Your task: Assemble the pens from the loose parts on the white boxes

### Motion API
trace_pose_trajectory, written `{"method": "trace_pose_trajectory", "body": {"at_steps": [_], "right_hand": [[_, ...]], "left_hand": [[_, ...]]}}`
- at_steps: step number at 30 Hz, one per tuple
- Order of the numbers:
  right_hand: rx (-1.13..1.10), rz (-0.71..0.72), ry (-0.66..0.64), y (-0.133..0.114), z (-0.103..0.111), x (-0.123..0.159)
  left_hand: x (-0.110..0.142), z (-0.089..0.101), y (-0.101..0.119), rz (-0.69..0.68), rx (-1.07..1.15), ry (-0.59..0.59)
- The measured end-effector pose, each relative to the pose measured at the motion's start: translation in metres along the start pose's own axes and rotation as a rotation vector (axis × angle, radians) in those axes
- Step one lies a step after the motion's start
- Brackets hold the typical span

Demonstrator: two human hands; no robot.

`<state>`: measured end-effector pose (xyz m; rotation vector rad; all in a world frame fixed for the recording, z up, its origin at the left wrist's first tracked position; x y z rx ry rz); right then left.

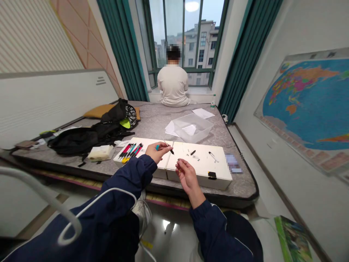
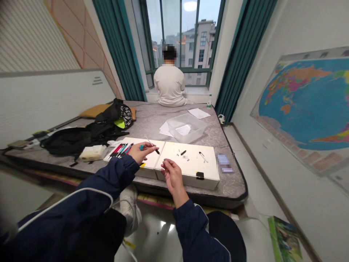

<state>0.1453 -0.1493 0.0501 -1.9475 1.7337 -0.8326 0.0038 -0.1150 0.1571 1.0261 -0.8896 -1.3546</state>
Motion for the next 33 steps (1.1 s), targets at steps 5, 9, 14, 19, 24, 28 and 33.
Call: {"method": "trace_pose_trajectory", "body": {"at_steps": [5,9,14,19,24,28,33], "right_hand": [[0.079,0.039,-0.049,-0.01,-0.005,0.007],[0.067,0.089,0.005,-0.016,0.002,0.006],[0.051,0.091,0.014,-0.022,0.014,0.008],[0.037,0.106,0.004,-0.027,0.014,0.014],[0.024,0.117,0.007,-0.027,0.015,0.013],[0.037,0.119,0.028,-0.026,0.016,0.012],[0.065,0.096,0.007,-0.025,0.013,0.014]], "left_hand": [[0.002,-0.013,0.007,0.009,-0.009,-0.064],[0.002,-0.026,0.008,0.008,-0.02,-0.065],[0.007,-0.037,0.01,-0.017,0.004,-0.051],[0.016,-0.045,0.014,-0.016,0.001,-0.057],[0.02,-0.047,0.015,-0.012,-0.057,-0.073],[0.02,-0.045,0.014,-0.013,-0.052,-0.074],[0.019,-0.043,0.012,-0.015,-0.033,-0.092]]}}
Point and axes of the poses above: each hand's wrist, its own x-axis away from the middle knuckle, its own z-axis out of the back of the hand, y = z × x, the point moved 1 cm from there along -x, towards the middle knuckle, and after that the axes turned 2 degrees about -z, right-handed, at the moved point
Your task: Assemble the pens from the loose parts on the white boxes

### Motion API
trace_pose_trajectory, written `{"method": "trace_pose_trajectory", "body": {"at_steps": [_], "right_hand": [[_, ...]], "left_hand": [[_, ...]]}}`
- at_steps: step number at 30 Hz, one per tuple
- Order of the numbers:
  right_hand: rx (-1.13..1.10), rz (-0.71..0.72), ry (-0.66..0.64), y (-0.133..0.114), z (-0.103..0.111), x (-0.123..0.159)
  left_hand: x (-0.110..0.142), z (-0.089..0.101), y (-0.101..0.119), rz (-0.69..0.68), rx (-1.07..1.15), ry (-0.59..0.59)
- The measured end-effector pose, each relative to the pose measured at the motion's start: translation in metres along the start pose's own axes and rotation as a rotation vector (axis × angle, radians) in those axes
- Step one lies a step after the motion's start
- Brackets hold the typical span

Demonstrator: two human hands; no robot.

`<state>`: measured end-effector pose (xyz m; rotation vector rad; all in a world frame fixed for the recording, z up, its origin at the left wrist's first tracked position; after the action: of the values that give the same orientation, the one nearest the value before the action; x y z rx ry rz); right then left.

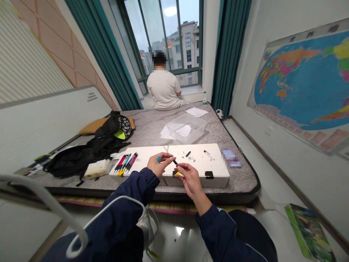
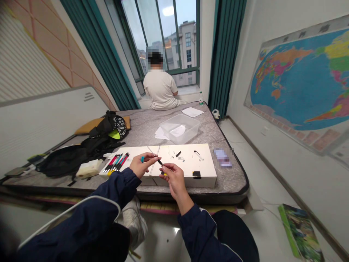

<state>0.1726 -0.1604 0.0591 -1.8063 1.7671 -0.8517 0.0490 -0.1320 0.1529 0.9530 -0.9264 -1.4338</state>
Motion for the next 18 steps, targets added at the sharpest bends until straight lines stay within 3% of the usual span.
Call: {"method": "trace_pose_trajectory", "body": {"at_steps": [9,18], "right_hand": [[0.004,-0.008,0.016,0.002,0.0067,0.0029],[-0.005,-0.037,0.019,0.0033,0.0084,0.0065]], "left_hand": [[-0.0017,0.001,-0.002,-0.021,0.021,0.024],[-0.0048,-0.0049,-0.0083,0.005,0.021,-0.03]]}}
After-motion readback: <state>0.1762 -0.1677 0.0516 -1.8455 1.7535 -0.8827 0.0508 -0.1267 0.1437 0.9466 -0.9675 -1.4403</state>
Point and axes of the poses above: each hand's wrist, its own x-axis away from the middle knuckle, its own z-axis out of the back of the hand, y = z × x, the point moved 1 cm from there along -x, towards the middle knuckle, and after that the axes turned 2 degrees about -z, right-handed, at the moved point
